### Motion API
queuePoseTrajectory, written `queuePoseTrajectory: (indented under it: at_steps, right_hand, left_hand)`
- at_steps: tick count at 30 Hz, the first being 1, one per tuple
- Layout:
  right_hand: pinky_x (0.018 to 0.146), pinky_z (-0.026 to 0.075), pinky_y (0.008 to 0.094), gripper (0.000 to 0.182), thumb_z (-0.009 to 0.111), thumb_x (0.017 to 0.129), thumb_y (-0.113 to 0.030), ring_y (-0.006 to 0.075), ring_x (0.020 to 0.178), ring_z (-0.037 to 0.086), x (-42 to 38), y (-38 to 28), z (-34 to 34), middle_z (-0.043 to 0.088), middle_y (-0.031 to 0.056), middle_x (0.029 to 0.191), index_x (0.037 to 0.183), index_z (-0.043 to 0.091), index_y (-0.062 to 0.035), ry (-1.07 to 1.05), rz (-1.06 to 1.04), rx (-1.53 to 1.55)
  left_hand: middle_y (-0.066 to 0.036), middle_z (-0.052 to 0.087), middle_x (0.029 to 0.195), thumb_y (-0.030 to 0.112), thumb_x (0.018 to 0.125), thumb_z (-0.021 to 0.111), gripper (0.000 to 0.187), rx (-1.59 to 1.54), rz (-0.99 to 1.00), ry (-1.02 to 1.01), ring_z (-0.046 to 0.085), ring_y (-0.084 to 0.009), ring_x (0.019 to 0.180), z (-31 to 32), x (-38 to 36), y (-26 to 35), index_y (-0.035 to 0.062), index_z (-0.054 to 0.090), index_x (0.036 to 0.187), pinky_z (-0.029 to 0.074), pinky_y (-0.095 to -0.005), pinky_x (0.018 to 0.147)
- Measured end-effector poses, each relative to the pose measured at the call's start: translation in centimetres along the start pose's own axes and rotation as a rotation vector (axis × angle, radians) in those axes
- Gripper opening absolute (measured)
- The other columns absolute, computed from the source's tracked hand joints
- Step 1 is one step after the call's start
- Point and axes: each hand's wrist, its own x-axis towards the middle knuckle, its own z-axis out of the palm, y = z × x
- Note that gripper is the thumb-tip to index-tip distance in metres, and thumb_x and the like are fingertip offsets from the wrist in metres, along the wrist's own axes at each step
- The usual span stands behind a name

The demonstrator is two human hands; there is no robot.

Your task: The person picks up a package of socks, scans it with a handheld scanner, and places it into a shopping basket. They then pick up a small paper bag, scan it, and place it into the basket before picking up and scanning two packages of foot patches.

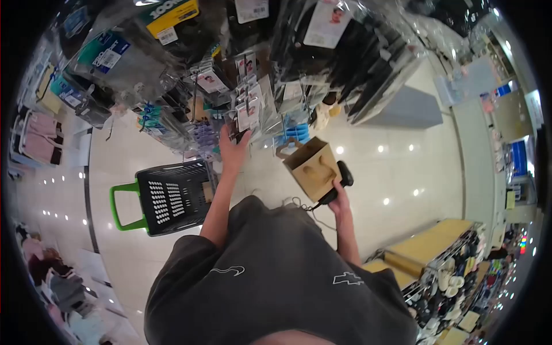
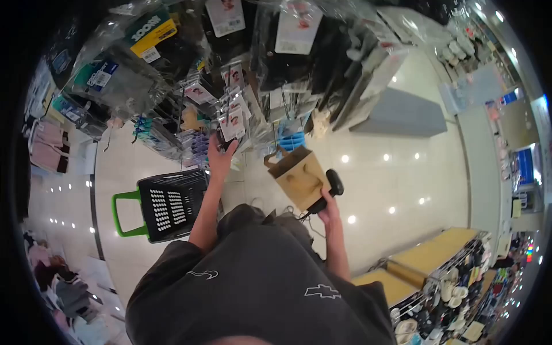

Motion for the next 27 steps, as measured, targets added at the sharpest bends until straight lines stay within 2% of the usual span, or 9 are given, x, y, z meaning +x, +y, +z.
queuePoseTrajectory:
  at_steps: [2, 8, 11, 12, 16, 19, 22, 25, 27]
  right_hand:
    - [0.106, 0.038, 0.0423, 0.054, 0.062, 0.09, -0.022, 0.0277, 0.123, 0.049, 0.6, 0.3, 0.7, 0.05, 0.0121, 0.134, 0.136, 0.04, -0.0049, 0.039, 0.019, 0.027]
    - [0.103, 0.042, 0.0422, 0.054, 0.064, 0.089, -0.025, 0.0274, 0.119, 0.052, 0.4, -1.5, -3.7, 0.052, 0.0128, 0.131, 0.133, 0.042, -0.0032, 0.087, 0.038, 0.042]
    - [0.103, 0.041, 0.0423, 0.054, 0.064, 0.089, -0.025, 0.0274, 0.119, 0.052, 0.6, -1.1, -4.9, 0.052, 0.0127, 0.131, 0.133, 0.043, -0.0036, 0.068, 0.038, 0.09]
    - [0.103, 0.041, 0.0423, 0.054, 0.064, 0.089, -0.025, 0.0275, 0.119, 0.052, 0.6, -0.8, -5.3, 0.052, 0.0128, 0.131, 0.133, 0.043, -0.0037, 0.059, 0.039, 0.109]
    - [0.103, 0.041, 0.0426, 0.053, 0.063, 0.089, -0.025, 0.0278, 0.118, 0.052, 0.9, 0.0, -5.1, 0.052, 0.0134, 0.13, 0.133, 0.043, -0.0029, 0.071, 0.054, 0.136]
    - [0.103, 0.042, 0.0424, 0.053, 0.063, 0.089, -0.024, 0.0278, 0.118, 0.052, 1.2, 0.1, -4.7, 0.053, 0.0139, 0.13, 0.133, 0.043, -0.0023, 0.064, 0.064, 0.137]
    - [0.102, 0.042, 0.0418, 0.052, 0.063, 0.09, -0.024, 0.0277, 0.118, 0.052, 1.2, -0.4, -4.3, 0.053, 0.0144, 0.129, 0.132, 0.043, -0.002, 0.056, 0.054, 0.116]
    - [0.102, 0.042, 0.0417, 0.051, 0.062, 0.09, -0.024, 0.0277, 0.118, 0.053, 1.3, -0.6, -4.0, 0.053, 0.0146, 0.129, 0.132, 0.043, -0.0022, 0.055, 0.068, 0.127]
    - [0.102, 0.042, 0.0418, 0.051, 0.063, 0.09, -0.023, 0.0277, 0.118, 0.053, 1.3, -0.5, -3.8, 0.053, 0.0143, 0.129, 0.132, 0.043, -0.0024, 0.06, 0.072, 0.127]
  left_hand:
    - [-0.003, 0.061, 0.084, 0.017, 0.079, 0.074, 0.029, 0.155, -0.015, -0.075, 0.055, -0.0094, 0.076, -2.9, 0.8, 0.2, 0.0004, 0.059, 0.097, 0.044, -0.0249, 0.068]
    - [-0.007, 0.066, 0.083, 0.012, 0.081, 0.069, 0.021, 0.084, -0.07, -0.26, 0.061, -0.0149, 0.072, -3.3, -3.5, -4.5, 0.0013, 0.061, 0.097, 0.048, -0.0273, 0.066]
    - [-0.007, 0.066, 0.083, 0.011, 0.082, 0.067, 0.018, 0.281, -0.136, -0.386, 0.061, -0.0146, 0.072, -4.4, -4.4, -4.7, 0.0034, 0.062, 0.097, 0.048, -0.0271, 0.066]
    - [-0.009, 0.066, 0.084, 0.015, 0.081, 0.066, 0.02, 0.319, -0.145, -0.416, 0.064, -0.0188, 0.074, -4.7, -5.1, -5.9, 0.0062, 0.062, 0.099, 0.049, -0.0299, 0.067]
    - [-0.009, 0.066, 0.083, 0.019, 0.079, 0.068, 0.029, 0.659, -0.085, -0.75, 0.063, -0.0208, 0.07, -6.4, -6.3, -9.0, 0.0056, 0.061, 0.104, 0.05, -0.0339, 0.069]
    - [-0.008, 0.066, 0.081, 0.019, 0.079, 0.07, 0.03, 0.56, -0.266, -0.74, 0.063, -0.0204, 0.071, -7.0, -6.4, -9.8, 0.0046, 0.061, 0.104, 0.05, -0.0322, 0.069]
    - [-0.013, 0.065, 0.095, 0.018, 0.073, 0.074, 0.047, 0.472, -0.244, -0.333, 0.064, -0.0253, 0.082, -7.2, -5.4, -11.1, 0.0074, 0.055, 0.115, 0.05, -0.0355, 0.072]
    - [-0.017, 0.058, 0.11, 0.014, 0.07, 0.078, 0.059, 0.552, -0.245, -0.054, 0.062, -0.026, 0.086, -7.9, -3.8, -11.8, 0.0071, 0.05, 0.122, 0.051, -0.0362, 0.073]
    - [-0.018, 0.052, 0.117, 0.014, 0.07, 0.078, 0.065, 0.526, -0.187, -0.068, 0.061, -0.0273, 0.089, -7.8, -3.0, -11.8, 0.0082, 0.047, 0.126, 0.051, -0.0371, 0.074]
